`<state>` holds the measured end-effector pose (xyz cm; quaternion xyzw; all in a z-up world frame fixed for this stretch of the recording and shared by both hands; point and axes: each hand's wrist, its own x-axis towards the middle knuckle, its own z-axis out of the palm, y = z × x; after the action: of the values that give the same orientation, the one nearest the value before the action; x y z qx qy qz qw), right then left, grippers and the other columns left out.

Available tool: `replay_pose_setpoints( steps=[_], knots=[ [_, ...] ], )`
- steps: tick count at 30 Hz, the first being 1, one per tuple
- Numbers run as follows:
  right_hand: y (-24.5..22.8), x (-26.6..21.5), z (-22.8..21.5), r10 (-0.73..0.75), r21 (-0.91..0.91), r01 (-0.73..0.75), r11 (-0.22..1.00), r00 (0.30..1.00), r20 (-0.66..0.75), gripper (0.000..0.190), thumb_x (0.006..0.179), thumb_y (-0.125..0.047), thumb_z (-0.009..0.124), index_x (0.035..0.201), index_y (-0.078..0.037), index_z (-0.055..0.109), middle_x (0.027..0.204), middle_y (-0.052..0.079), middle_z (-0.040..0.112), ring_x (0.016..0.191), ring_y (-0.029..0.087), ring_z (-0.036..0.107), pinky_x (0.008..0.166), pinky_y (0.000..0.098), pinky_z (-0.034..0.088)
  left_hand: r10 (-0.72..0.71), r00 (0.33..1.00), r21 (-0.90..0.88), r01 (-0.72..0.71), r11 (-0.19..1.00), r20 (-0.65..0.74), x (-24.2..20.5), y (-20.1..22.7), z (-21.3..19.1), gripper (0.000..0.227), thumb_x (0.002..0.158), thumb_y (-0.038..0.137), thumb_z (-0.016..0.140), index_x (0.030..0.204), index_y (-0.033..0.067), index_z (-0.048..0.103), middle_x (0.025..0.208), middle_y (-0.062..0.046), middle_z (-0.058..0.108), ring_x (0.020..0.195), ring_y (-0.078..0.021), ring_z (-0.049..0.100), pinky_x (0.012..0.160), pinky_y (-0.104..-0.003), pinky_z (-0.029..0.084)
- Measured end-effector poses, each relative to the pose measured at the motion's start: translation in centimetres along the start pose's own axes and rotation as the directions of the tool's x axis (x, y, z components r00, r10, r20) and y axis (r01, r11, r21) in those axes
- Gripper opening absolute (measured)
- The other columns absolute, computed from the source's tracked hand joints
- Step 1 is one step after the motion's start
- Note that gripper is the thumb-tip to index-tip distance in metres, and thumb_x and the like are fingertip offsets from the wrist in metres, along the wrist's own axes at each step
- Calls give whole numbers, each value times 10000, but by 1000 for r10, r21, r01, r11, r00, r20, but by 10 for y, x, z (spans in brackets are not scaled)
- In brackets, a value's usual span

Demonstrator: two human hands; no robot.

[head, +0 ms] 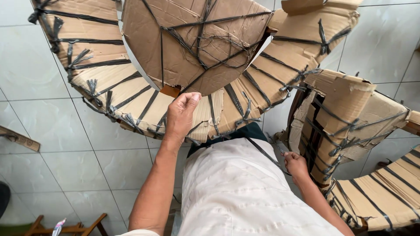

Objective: Wrapping cardboard around wooden chair frames and securing them with plastic ties

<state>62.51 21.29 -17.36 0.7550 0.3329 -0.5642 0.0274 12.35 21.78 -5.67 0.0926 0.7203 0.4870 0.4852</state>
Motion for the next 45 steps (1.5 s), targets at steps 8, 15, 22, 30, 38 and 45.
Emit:
replay_pose_setpoints(
  steps=[8,15,22,30,38,45],
  knots=[
    [17,173,67,-107,-347,123,930,992,65,318,1020,-445,692,1058,-146,793,906,144,732,880,298,701,743,418,530,-140,990,234,135,963,4,59,-29,19,233,993,309,711,1134,139,784,972,-46,775,950,-86,657,924,-343,550],
    [-57,211,126,-93,-368,200,908,953,288,201,1005,-367,678,973,-172,716,819,104,658,782,283,609,686,434,473,-274,955,597,153,788,116,138,-106,47,308,932,381,653,1114,184,804,1017,-84,786,1039,-316,724,926,-459,552],
    [-101,226,159,-66,-363,262,894,879,472,138,989,-288,664,888,-198,639,732,63,583,683,268,518,629,450,416,-509,842,708,251,660,177,180,-110,116,519,932,529,565,1197,130,764,1174,-138,758,1211,-393,660,1052,-543,492],
    [-144,204,203,-104,-190,265,945,797,595,207,971,-199,649,791,-228,551,632,18,498,570,252,413,564,468,351,-421,903,166,403,900,92,194,-204,156,231,929,346,714,1011,160,824,988,-67,782,979,-175,675,924,-348,540],
    [-150,168,157,-254,155,202,967,829,499,344,953,-109,634,693,-257,464,532,-28,412,458,236,309,499,486,286,-366,929,264,339,903,59,185,-188,137,232,940,352,743,1035,152,813,965,-67,739,925,-198,624,877,-325,533],
    [-110,142,120,-242,323,138,936,919,310,261,1008,-357,627,899,-185,790,753,12,675,752,171,608,671,334,457,-218,963,319,161,934,155,211,-192,100,119,973,114,692,1053,84,775,962,-81,786,876,-148,750,866,-327,620]
  ],
)
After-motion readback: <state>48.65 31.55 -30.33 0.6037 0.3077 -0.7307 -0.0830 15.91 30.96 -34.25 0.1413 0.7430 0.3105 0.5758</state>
